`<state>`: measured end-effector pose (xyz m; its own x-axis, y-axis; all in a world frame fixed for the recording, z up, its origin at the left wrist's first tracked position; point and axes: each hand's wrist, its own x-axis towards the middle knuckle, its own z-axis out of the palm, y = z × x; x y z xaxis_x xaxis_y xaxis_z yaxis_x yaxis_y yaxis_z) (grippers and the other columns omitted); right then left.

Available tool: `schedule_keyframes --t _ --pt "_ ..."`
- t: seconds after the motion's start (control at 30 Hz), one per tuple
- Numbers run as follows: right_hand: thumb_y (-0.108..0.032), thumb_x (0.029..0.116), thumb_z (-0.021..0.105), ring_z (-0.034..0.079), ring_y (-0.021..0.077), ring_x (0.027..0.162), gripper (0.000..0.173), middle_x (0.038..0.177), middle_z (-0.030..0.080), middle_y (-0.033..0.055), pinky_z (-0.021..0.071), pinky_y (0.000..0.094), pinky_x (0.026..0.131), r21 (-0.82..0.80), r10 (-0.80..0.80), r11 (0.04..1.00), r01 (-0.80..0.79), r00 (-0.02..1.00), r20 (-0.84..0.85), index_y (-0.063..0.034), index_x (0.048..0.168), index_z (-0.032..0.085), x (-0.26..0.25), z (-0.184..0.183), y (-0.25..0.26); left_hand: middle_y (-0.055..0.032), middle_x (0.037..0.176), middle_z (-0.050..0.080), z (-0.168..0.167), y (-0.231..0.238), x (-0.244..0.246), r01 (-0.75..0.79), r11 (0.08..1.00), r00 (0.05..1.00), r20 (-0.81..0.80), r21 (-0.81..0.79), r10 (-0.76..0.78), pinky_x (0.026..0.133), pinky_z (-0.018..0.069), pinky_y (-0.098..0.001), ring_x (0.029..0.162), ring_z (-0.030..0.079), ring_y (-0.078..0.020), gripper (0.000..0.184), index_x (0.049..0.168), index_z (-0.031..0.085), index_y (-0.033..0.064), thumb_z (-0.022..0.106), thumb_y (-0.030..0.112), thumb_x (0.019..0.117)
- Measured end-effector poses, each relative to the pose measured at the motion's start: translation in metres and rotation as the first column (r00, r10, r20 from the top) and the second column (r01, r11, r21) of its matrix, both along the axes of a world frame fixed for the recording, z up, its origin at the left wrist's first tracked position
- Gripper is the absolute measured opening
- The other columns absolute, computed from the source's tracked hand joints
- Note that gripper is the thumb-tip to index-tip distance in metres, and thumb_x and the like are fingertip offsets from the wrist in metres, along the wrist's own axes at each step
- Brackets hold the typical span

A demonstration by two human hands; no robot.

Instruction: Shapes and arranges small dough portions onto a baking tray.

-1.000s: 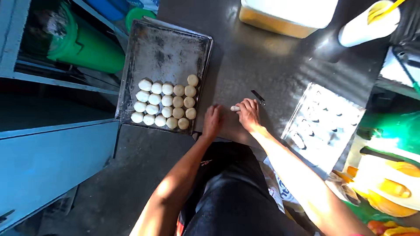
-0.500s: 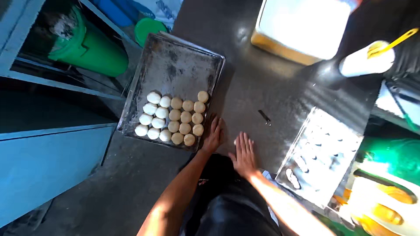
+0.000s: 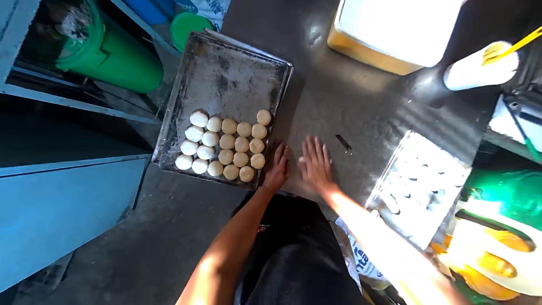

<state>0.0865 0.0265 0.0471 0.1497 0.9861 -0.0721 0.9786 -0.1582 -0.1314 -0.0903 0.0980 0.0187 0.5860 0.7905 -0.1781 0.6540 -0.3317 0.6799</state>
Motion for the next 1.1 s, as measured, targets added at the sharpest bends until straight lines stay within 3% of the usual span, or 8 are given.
schedule_keyframes --t 0.13,0.37,0.47,0.57,0.63,0.73,0.97,1.1 --pt "-0.056 0.1054 0.028 0.020 0.0349 0.157 0.073 0.169 0.028 0.0126 0.0175 0.0622 0.126 -0.078 0.071 0.994 -0.077 0.995 -0.076 -0.0083 0.161 0.034 -0.035 0.014 -0.096 -0.0069 0.172 0.016 0.002 0.003 0.001 0.017 0.999 1.000 -0.023 -0.036 -0.018 0.079 0.0631 -0.0496 0.122 0.065 -0.0296 0.060 0.163 0.030 0.0216 0.047 0.028 0.1056" --pt "-0.062 0.1052 0.025 0.008 0.0469 0.157 0.067 0.171 0.015 0.0178 0.0073 0.0789 0.118 0.025 -0.048 0.999 0.048 0.999 -0.009 -0.0279 0.163 0.031 0.040 -0.009 0.094 -0.0122 0.171 0.019 0.003 0.000 0.003 0.017 0.999 1.000 -0.019 0.030 -0.016 0.065 0.0635 -0.0481 0.097 0.074 -0.0277 0.063 0.161 0.034 0.0166 0.055 0.021 0.1023" --pt "-0.056 0.1073 0.034 0.021 0.0315 0.158 0.065 0.167 0.032 0.0099 0.0158 0.0601 0.127 0.168 -0.106 0.974 0.152 0.962 -0.252 -0.0175 0.159 0.040 0.078 0.026 0.128 -0.0107 0.172 0.015 0.011 0.004 0.001 0.027 0.999 0.999 -0.029 -0.019 -0.027 0.068 0.0640 -0.0479 0.098 0.074 -0.0269 0.062 0.162 0.030 0.0192 0.052 0.022 0.1041" --pt "-0.038 0.1049 0.055 0.056 0.0304 0.134 0.046 0.138 0.063 0.0146 0.0445 0.0489 0.114 0.111 -0.224 0.953 0.280 0.905 -0.361 -0.0078 0.138 0.063 0.122 0.077 0.085 -0.0097 0.170 0.022 0.034 0.005 0.007 0.010 1.000 0.996 -0.089 0.002 -0.010 0.087 0.0626 -0.0475 0.124 0.064 -0.0267 0.057 0.160 0.035 0.0188 0.049 0.030 0.1058" --pt "-0.033 0.1000 0.065 0.058 0.0370 0.125 0.040 0.128 0.063 0.0189 0.0477 0.0556 0.107 -0.047 -0.335 0.940 0.338 0.890 -0.310 -0.0055 0.129 0.067 0.147 0.078 0.040 -0.0134 0.165 0.034 0.047 0.008 0.025 0.009 0.992 0.998 -0.059 0.126 -0.001 0.116 0.0429 -0.0515 0.149 0.038 -0.0311 0.056 0.155 0.044 0.0124 0.052 0.033 0.1043" --pt "-0.027 0.0895 0.080 0.060 0.0399 0.115 0.037 0.121 0.063 0.0204 0.0511 0.0601 0.096 -0.190 -0.487 0.873 0.449 0.827 -0.280 -0.0071 0.119 0.070 0.153 0.052 0.002 -0.0157 0.160 0.042 0.055 0.013 0.074 0.100 0.960 0.995 0.002 0.262 -0.104 0.126 0.0235 -0.0563 0.154 0.029 -0.0318 0.055 0.150 0.050 0.0069 0.056 0.034 0.1020" --pt "-0.019 0.0902 0.079 0.070 0.0238 0.085 0.017 0.093 0.073 0.0081 0.0581 0.0496 0.078 -0.185 -0.564 0.794 0.579 0.587 -0.581 -0.0101 0.102 0.072 0.150 0.055 -0.017 -0.0144 0.170 0.020 0.030 -0.006 0.135 0.380 0.873 0.920 -0.226 0.307 -0.321 0.129 0.0106 -0.0553 0.159 0.011 -0.0294 0.069 0.160 0.032 0.0041 0.045 0.044 0.1052" --pt "-0.005 0.0924 0.073 0.077 0.0248 0.079 0.018 0.094 0.077 0.0096 0.0666 0.0404 0.071 -0.290 -0.444 0.775 0.561 0.158 -0.882 -0.0052 0.109 0.065 0.123 0.085 -0.022 -0.0087 0.172 0.015 0.021 -0.039 0.100 0.431 0.845 0.902 -0.154 0.316 -0.403 0.131 0.0115 -0.0496 0.160 0.006 -0.0229 0.060 0.160 0.034 0.0094 0.045 0.036 0.1068"
